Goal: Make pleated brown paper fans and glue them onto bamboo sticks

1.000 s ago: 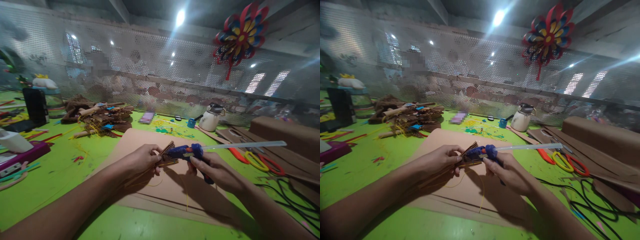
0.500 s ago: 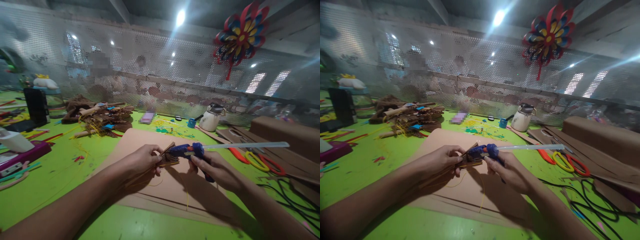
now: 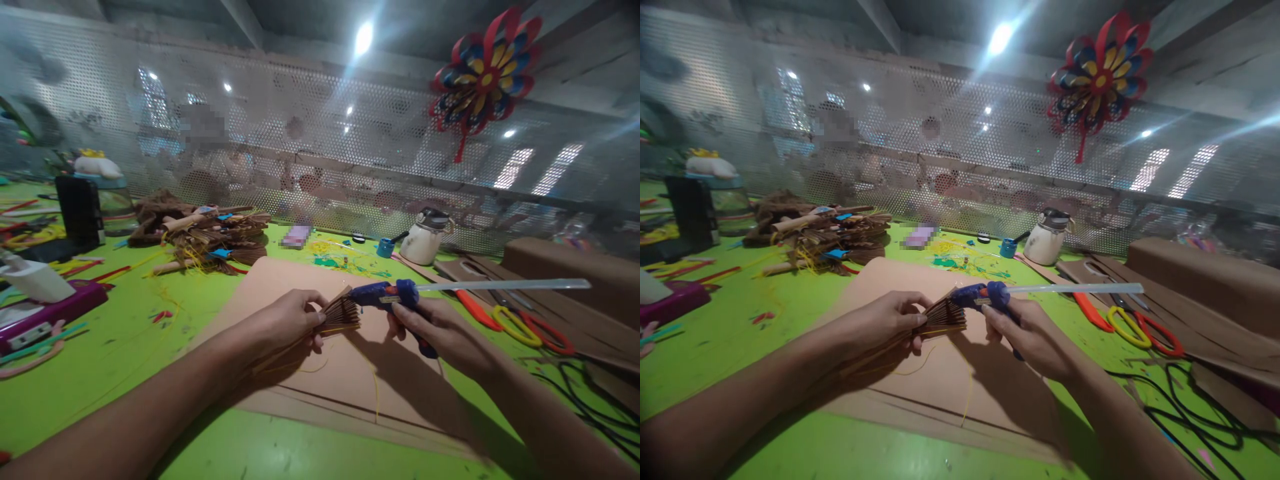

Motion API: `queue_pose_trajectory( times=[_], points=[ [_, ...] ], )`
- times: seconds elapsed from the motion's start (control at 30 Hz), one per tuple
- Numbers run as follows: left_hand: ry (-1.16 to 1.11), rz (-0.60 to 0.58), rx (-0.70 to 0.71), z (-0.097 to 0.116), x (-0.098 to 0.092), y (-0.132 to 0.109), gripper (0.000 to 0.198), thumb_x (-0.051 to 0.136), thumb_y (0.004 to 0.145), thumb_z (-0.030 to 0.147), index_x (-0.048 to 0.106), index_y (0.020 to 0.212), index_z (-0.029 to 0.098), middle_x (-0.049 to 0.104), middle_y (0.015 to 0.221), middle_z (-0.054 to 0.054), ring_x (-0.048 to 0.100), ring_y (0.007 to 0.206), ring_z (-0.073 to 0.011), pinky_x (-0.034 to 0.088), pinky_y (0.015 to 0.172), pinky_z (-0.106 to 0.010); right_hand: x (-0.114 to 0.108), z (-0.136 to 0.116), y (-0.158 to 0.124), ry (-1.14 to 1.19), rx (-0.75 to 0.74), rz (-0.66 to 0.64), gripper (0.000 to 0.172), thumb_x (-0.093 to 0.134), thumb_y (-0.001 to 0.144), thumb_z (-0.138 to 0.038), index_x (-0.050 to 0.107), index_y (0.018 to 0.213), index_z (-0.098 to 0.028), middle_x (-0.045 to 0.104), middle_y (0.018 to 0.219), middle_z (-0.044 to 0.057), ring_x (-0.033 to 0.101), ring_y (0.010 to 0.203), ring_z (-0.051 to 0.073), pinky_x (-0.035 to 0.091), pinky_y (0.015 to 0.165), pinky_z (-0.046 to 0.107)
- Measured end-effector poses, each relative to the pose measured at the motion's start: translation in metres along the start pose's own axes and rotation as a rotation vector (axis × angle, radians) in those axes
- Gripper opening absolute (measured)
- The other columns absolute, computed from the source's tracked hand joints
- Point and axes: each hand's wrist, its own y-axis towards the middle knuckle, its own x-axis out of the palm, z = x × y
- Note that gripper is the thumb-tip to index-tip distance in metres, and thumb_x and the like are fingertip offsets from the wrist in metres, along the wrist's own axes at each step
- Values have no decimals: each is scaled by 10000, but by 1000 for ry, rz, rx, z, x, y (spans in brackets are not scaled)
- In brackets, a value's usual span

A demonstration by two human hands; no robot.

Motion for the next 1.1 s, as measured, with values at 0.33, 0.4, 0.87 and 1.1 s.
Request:
queue_pose_trajectory(
  times=[0.33, 0.4, 0.87, 1.1],
  points=[
    [1, 10, -9, 0, 0, 0, 242, 459, 784, 275, 526, 954, 116, 570, 529, -16, 545, 492, -133, 397, 500, -235, -3, 6, 0, 12, 26, 26, 412, 385, 865, -458, 590, 695, -143, 573, 658, 44, 479, 565, 106, 359, 484, 212],
    [-12, 16, -9, 1, 0, -1, 231, 458, 783, 268, 526, 944, 118, 572, 521, -17, 542, 484, -132, 396, 493, -235, -3, 5, 1, 6, 29, 23, 415, 387, 863, -460, 591, 694, -140, 572, 655, 46, 478, 559, 105, 357, 478, 210],
    [-31, -28, 12, -12, -6, 5, 291, 462, 794, 351, 515, 981, 135, 576, 544, -17, 569, 515, -153, 419, 502, -256, -8, 3, -1, -25, 36, 30, 406, 377, 869, -458, 564, 696, -142, 553, 636, 33, 462, 534, 96, 355, 471, 206],
    [-25, -47, -2, -6, -7, 3, 283, 465, 794, 342, 515, 980, 134, 580, 572, -29, 572, 544, -159, 419, 526, -270, -10, 12, 3, -84, 52, 163, 376, 386, 855, -461, 549, 714, -153, 601, 671, 50, 536, 607, 141, 401, 541, 237]
  ],
)
